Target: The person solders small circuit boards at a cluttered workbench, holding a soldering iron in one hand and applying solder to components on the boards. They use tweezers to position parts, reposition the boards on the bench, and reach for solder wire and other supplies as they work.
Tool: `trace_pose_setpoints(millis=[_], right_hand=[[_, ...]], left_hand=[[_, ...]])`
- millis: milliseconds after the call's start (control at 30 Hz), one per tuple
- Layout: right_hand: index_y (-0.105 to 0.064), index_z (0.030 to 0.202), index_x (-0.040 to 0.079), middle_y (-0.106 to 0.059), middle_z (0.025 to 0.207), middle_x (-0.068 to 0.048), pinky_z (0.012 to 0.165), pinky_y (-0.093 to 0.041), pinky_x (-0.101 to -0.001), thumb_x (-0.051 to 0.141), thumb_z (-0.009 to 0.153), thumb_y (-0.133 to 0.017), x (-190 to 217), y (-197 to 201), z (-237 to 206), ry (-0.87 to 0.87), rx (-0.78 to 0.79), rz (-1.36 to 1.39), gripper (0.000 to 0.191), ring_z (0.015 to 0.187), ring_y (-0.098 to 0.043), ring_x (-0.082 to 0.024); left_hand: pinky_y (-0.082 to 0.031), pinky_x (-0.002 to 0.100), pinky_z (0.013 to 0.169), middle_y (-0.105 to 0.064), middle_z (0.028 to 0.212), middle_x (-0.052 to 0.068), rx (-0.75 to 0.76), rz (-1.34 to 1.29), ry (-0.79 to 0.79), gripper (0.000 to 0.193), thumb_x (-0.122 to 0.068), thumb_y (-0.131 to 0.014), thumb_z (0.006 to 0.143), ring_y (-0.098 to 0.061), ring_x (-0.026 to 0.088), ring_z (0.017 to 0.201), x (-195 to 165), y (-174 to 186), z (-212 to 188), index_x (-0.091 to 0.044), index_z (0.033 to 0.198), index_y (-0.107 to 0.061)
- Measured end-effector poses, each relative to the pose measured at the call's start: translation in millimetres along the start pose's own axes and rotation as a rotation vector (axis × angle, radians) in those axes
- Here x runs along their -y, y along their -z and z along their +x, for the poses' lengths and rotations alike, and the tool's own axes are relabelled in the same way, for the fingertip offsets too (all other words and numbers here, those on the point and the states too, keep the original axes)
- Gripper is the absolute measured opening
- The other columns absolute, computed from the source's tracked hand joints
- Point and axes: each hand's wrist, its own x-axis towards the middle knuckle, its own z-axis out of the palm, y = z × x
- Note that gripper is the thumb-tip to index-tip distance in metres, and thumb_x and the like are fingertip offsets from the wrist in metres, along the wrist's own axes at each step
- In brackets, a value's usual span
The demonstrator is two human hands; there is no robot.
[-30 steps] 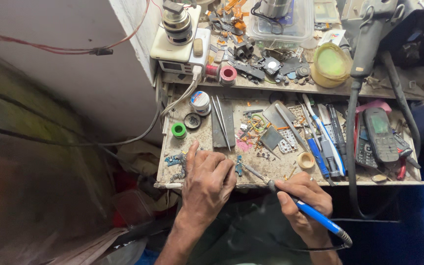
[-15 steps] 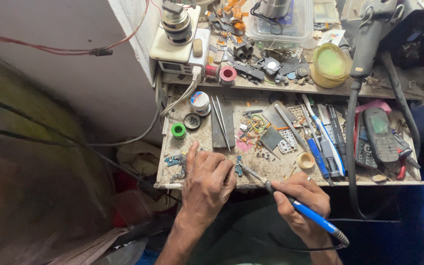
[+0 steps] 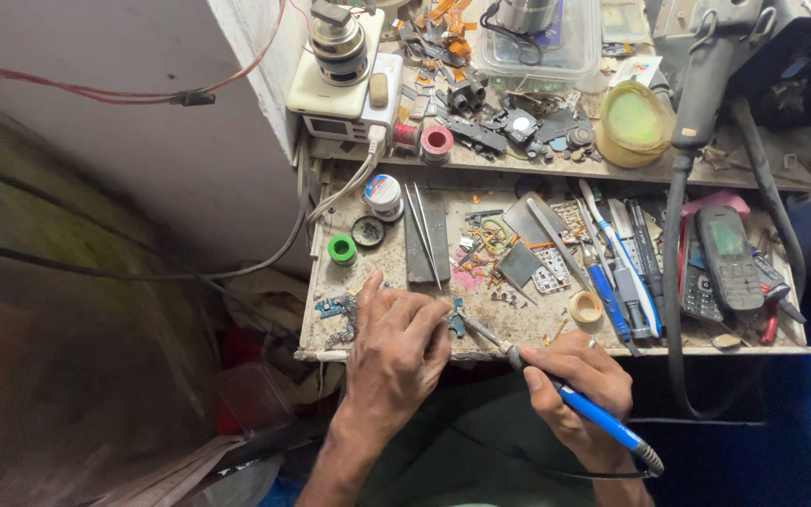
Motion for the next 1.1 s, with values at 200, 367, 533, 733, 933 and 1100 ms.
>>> trace_pose_setpoints(millis=[200, 367, 533, 733, 933, 1100], right_hand=[[-0.076, 0.098, 0.004, -0.067, 0.080, -0.005, 0.066, -0.052, -0.0278, 0.003, 0.078, -0.073, -0.9, -0.8, -1.6, 0.003, -0.005, -0.007, 0.020, 0.071, -0.064, -0.016], [-0.076, 0.097, 0.003, -0.067, 0.079, -0.005, 0.065, -0.052, -0.0275, 0.002, 0.077, -0.073, -2.1, -0.6, -1.1, 0.001, -0.005, 0.004, 0.021, 0.069, -0.063, -0.016], [-0.076, 0.097, 0.003, -0.067, 0.079, -0.006, 0.064, -0.052, -0.0272, 0.001, 0.075, -0.072, -2.3, -0.6, -1.3, 0.008, -0.012, -0.003, 0.021, 0.069, -0.064, -0.016], [-0.076, 0.096, 0.003, -0.069, 0.079, -0.006, 0.064, -0.053, -0.0271, 0.001, 0.076, -0.072, -3.2, -1.7, 0.7, 0.020, -0.019, 0.011, 0.020, 0.069, -0.065, -0.015], [-0.075, 0.096, 0.003, -0.069, 0.079, -0.006, 0.065, -0.053, -0.0275, 0.000, 0.075, -0.072, -2.3, -0.7, 1.2, 0.028, -0.013, -0.013, 0.021, 0.070, -0.065, -0.016], [-0.075, 0.096, 0.003, -0.069, 0.079, -0.005, 0.065, -0.053, -0.0277, 0.000, 0.075, -0.072, -1.4, -0.1, 1.8, 0.023, -0.009, -0.004, 0.021, 0.069, -0.065, -0.016]], left_hand=[[-0.035, 0.056, 0.120, -0.066, 0.093, 0.004, 0.003, -0.030, 0.003, 0.030, -0.003, -0.076, 0.081, -0.065, 0.025, 0.095, 0.9, 0.5, -1.0, -0.007, 0.110, -0.069], [-0.034, 0.056, 0.122, -0.066, 0.094, 0.005, 0.002, -0.058, -0.012, 0.029, -0.003, -0.076, 0.082, -0.067, 0.024, 0.093, 4.0, -1.1, -3.0, -0.007, 0.110, -0.068], [-0.033, 0.055, 0.123, -0.068, 0.099, 0.006, 0.001, -0.073, -0.031, 0.030, -0.003, -0.074, 0.087, -0.068, 0.024, 0.094, 6.0, -2.0, -5.0, -0.006, 0.116, -0.065], [-0.034, 0.056, 0.122, -0.067, 0.098, 0.006, 0.019, -0.048, -0.045, 0.037, -0.001, -0.073, 0.087, -0.067, 0.024, 0.097, 5.9, -1.3, -4.4, -0.007, 0.122, -0.062], [-0.036, 0.056, 0.121, -0.065, 0.096, 0.007, 0.006, -0.025, -0.053, 0.039, 0.000, -0.072, 0.088, -0.066, 0.026, 0.098, 4.3, -2.4, -3.4, -0.007, 0.125, -0.060], [-0.036, 0.057, 0.121, -0.067, 0.100, 0.008, 0.017, -0.065, -0.038, 0.033, -0.005, -0.071, 0.093, -0.066, 0.028, 0.102, 4.7, -2.5, -4.9, -0.006, 0.123, -0.058]])
